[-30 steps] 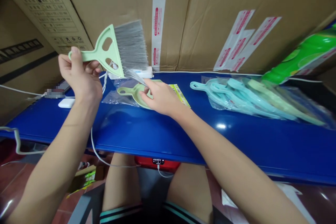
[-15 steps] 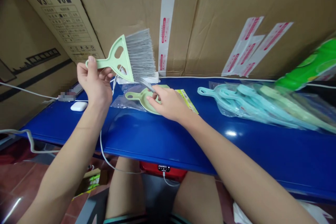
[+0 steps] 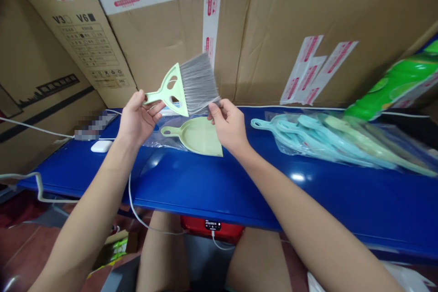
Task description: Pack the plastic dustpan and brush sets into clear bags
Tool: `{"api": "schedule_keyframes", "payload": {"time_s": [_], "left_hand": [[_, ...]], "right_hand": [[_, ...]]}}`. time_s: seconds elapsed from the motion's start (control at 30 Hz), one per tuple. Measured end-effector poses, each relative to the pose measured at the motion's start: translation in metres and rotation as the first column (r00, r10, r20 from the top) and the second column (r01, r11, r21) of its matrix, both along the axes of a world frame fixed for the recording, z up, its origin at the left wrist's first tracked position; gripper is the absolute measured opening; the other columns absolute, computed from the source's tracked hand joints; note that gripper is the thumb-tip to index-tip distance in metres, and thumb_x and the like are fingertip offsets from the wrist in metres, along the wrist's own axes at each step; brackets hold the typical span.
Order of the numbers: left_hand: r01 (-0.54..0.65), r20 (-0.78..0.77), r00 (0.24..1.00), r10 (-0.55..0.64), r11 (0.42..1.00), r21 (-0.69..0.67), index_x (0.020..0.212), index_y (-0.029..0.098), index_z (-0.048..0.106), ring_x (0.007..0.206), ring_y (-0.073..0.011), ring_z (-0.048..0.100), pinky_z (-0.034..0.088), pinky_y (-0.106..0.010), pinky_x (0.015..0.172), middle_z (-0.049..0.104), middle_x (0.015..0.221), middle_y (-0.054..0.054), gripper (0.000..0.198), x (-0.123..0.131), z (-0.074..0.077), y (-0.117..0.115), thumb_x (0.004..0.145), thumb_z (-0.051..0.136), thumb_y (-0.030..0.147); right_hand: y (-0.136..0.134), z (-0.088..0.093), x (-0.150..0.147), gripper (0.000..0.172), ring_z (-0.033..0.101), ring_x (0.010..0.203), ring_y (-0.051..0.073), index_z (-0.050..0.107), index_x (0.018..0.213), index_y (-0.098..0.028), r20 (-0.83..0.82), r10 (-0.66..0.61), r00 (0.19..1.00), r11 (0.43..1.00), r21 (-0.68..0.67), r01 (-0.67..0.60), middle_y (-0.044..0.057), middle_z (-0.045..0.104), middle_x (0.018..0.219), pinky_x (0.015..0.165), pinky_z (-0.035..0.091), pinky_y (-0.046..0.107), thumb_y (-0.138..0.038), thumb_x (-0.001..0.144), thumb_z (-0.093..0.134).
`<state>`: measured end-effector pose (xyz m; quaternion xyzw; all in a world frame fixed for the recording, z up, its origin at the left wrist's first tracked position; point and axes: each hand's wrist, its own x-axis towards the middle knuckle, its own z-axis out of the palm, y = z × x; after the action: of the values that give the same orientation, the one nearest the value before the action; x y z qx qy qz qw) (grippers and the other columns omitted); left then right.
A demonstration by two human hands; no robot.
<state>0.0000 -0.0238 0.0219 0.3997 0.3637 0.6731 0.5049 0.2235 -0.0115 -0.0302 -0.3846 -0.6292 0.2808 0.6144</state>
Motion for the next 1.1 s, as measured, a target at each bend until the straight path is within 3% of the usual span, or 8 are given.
{"api": "schedule_keyframes", "payload": {"time_s": [0.17, 0.33, 0.5, 0.63, 0.77, 0.87, 0.97, 1.1], "left_hand": [[0.029, -0.006, 1.000, -0.030, 0.997, -0.065, 0.082, 0.023, 0.045, 0.053, -0.0075, 0.069, 0.047, -0.014, 0.045, 0.071, 0.068, 0.004, 0.030, 0.005, 0.007, -0.005, 0.100, 0.066, 0.035], [0.075, 0.002, 0.997, -0.076, 0.994, -0.078, 0.095, 0.022, 0.061, 0.060, -0.0075, 0.074, 0.051, -0.011, 0.048, 0.075, 0.072, 0.004, 0.017, 0.001, 0.007, -0.007, 0.091, 0.078, 0.025], [0.285, -0.139, 0.942, -0.304, 0.948, -0.143, 0.127, 0.018, 0.072, 0.072, -0.0106, 0.079, 0.061, -0.012, 0.059, 0.080, 0.085, -0.001, 0.058, -0.006, 0.003, -0.010, 0.072, 0.089, 0.009], [0.449, -0.231, 0.839, -0.493, 0.867, -0.217, 0.128, 0.018, 0.072, 0.074, -0.0117, 0.078, 0.066, -0.018, 0.066, 0.080, 0.099, -0.004, 0.063, -0.002, -0.006, -0.011, 0.068, 0.089, 0.007], [0.430, -0.235, 0.855, -0.461, 0.886, -0.173, 0.119, 0.020, 0.068, 0.082, -0.0142, 0.081, 0.069, -0.022, 0.076, 0.077, 0.112, -0.006, 0.053, 0.002, -0.013, -0.008, 0.071, 0.088, 0.010], [0.432, -0.203, 0.867, -0.455, 0.890, -0.149, 0.122, 0.022, 0.065, 0.091, -0.0189, 0.083, 0.071, -0.024, 0.080, 0.077, 0.115, -0.006, 0.061, 0.002, -0.012, -0.008, 0.068, 0.090, 0.010], [0.447, -0.216, 0.854, -0.472, 0.881, -0.157, 0.123, 0.023, 0.062, 0.094, -0.0202, 0.084, 0.070, -0.021, 0.079, 0.079, 0.113, -0.006, 0.066, 0.002, -0.009, -0.011, 0.066, 0.092, 0.012], [0.526, -0.290, 0.776, -0.560, 0.829, -0.193, 0.113, 0.022, 0.060, 0.093, -0.0209, 0.084, 0.067, -0.019, 0.073, 0.082, 0.110, -0.008, 0.062, 0.002, -0.008, -0.014, 0.064, 0.096, 0.014]], "right_hand": [[0.003, 0.003, -0.001, 0.082, 0.052, 0.059, 0.008, 0.050, 0.083, -0.022, -0.102, 0.072, 0.992, 0.997, -0.034, -0.076, -0.002, 0.056, 0.069, 0.059, 0.051, 0.026, -0.101, 0.071, 0.066], [0.005, 0.005, -0.002, 0.082, 0.052, 0.058, 0.007, 0.047, 0.084, -0.022, -0.148, 0.068, 0.987, 0.997, -0.036, -0.074, -0.003, 0.054, 0.070, 0.056, 0.049, 0.024, -0.101, 0.071, 0.066], [0.012, 0.005, 0.006, 0.081, 0.051, 0.058, 0.008, 0.051, 0.090, -0.023, -0.265, 0.043, 0.963, 0.995, -0.080, -0.067, -0.003, 0.056, 0.071, 0.057, 0.047, 0.025, -0.098, 0.068, 0.071], [0.016, 0.005, 0.017, 0.076, 0.062, 0.070, 0.014, 0.056, 0.105, -0.025, -0.297, 0.117, 0.948, 0.982, -0.108, -0.155, 0.002, 0.066, 0.085, 0.062, 0.050, 0.027, -0.095, 0.077, 0.066], [0.014, 0.007, 0.023, 0.092, 0.068, 0.080, 0.018, 0.057, 0.131, -0.024, -0.306, 0.238, 0.922, 0.937, -0.177, -0.301, 0.009, 0.072, 0.099, 0.068, 0.054, 0.032, -0.102, 0.084, 0.040], [0.009, 0.008, 0.017, 0.107, 0.070, 0.081, 0.018, 0.048, 0.143, -0.027, -0.341, 0.297, 0.892, 0.897, -0.222, -0.383, 0.008, 0.073, 0.105, 0.070, 0.055, 0.030, -0.105, 0.071, 0.056], [0.002, 0.008, 0.006, 0.110, 0.071, 0.082, 0.016, 0.052, 0.134, -0.026, -0.330, 0.376, 0.866, 0.854, -0.239, -0.462, 0.009, 0.075, 0.113, 0.070, 0.057, 0.029, -0.097, 0.055, 0.080], [-0.010, 0.009, -0.009, 0.085, 0.074, 0.098, 0.021, 0.067, 0.115, -0.019, -0.269, 0.458, 0.847, 0.808, -0.271, -0.523, 0.013, 0.077, 0.114, 0.074, 0.062, 0.031, -0.084, 0.064, 0.087]]}}
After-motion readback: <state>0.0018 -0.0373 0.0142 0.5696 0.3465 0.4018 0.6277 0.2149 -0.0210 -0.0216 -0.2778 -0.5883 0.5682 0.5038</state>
